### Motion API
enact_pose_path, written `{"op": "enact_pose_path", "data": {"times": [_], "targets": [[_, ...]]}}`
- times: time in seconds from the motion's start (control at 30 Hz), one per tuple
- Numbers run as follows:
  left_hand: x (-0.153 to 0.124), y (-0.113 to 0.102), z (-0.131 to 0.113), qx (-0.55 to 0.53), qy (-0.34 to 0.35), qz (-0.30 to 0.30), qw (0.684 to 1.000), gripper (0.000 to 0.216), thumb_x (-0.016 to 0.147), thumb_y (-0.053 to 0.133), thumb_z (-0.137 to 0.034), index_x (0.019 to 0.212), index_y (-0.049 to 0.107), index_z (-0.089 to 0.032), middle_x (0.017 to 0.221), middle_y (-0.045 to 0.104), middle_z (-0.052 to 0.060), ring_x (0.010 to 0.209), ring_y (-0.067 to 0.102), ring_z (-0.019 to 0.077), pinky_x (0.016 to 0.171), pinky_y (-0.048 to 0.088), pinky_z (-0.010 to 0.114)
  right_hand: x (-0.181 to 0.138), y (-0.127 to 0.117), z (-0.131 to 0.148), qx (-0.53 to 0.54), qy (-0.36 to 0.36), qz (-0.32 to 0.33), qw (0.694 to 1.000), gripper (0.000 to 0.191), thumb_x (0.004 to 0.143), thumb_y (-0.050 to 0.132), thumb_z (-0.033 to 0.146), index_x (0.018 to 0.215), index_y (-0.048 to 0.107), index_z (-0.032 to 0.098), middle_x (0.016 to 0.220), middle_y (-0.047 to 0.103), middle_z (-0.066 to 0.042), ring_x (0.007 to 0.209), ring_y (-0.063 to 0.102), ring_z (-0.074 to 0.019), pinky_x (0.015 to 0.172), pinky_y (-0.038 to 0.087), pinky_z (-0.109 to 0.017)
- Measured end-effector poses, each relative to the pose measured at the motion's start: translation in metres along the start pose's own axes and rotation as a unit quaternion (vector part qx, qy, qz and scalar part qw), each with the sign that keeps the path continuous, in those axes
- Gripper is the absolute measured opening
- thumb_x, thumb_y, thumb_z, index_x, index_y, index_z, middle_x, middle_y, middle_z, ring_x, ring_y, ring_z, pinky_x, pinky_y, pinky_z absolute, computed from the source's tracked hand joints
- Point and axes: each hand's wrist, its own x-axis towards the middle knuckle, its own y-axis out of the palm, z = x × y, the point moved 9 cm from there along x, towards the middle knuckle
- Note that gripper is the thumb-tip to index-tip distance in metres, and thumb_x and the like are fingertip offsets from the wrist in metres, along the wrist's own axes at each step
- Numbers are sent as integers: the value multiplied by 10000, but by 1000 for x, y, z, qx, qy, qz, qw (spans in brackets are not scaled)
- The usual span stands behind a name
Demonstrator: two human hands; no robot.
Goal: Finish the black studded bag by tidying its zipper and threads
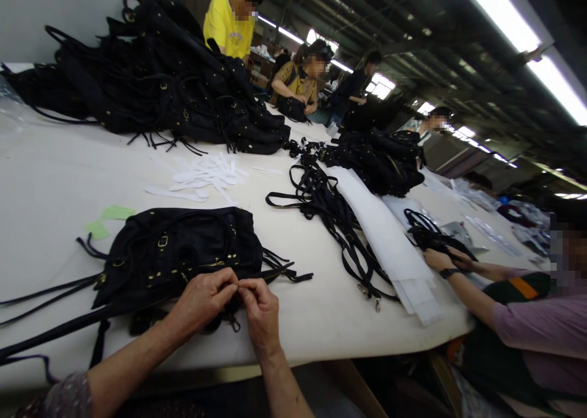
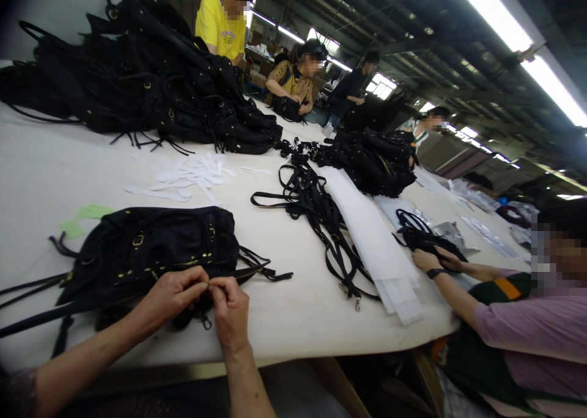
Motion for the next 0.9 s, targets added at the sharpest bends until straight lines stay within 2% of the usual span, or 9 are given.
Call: {"op": "enact_pose_path", "data": {"times": [0.17,0.3,0.47,0.53,0.6,0.73,0.9], "targets": [[-2,2,9,-82,-18,16,996,242,892,480,-415,803,596,-221,619,603,-48,589,595,156,592,415,253,3,1,11,-31,-22,41,998,129,872,610,311,896,711,235,835,723,-3,787,669,-153,733,513,-259],[-1,1,8,-98,-18,25,995,261,887,495,-443,809,597,-215,644,612,-47,601,599,154,599,422,254,7,-5,26,-90,-64,66,992,137,885,603,303,923,721,245,877,744,-6,801,681,-151,751,511,-255],[0,2,5,-87,-24,35,995,232,881,483,-414,789,566,-217,639,619,-48,594,597,157,595,417,260,7,-2,46,-230,-157,108,954,213,940,505,285,1030,696,255,946,745,-36,867,681,-162,772,503,-266],[0,2,3,-85,-26,32,996,224,881,474,-404,786,560,-220,640,621,-46,600,604,163,601,423,264,7,-1,48,-262,-168,106,945,212,943,494,285,1019,689,252,922,739,-40,832,675,-161,742,499,-267],[0,3,2,-92,-30,20,995,227,883,468,-405,790,566,-222,647,626,-40,608,609,168,607,429,270,9,-4,43,-240,-132,90,957,188,938,503,293,964,684,247,862,727,-27,768,670,-150,709,497,-261],[1,6,2,-125,-31,-3,992,241,885,469,-414,785,573,-222,669,650,-27,611,612,169,610,450,270,8,-4,26,-105,-27,49,993,149,915,538,307,858,660,242,700,684,15,671,664,-137,640,504,-243],[3,7,9,-175,-40,-5,984,282,875,501,-457,788,591,-204,693,657,-13,610,616,160,600,486,263,5,0,14,-11,42,13,999,145,876,591,340,833,671,227,692,680,18,645,657,-137,580,511,-231]]}}
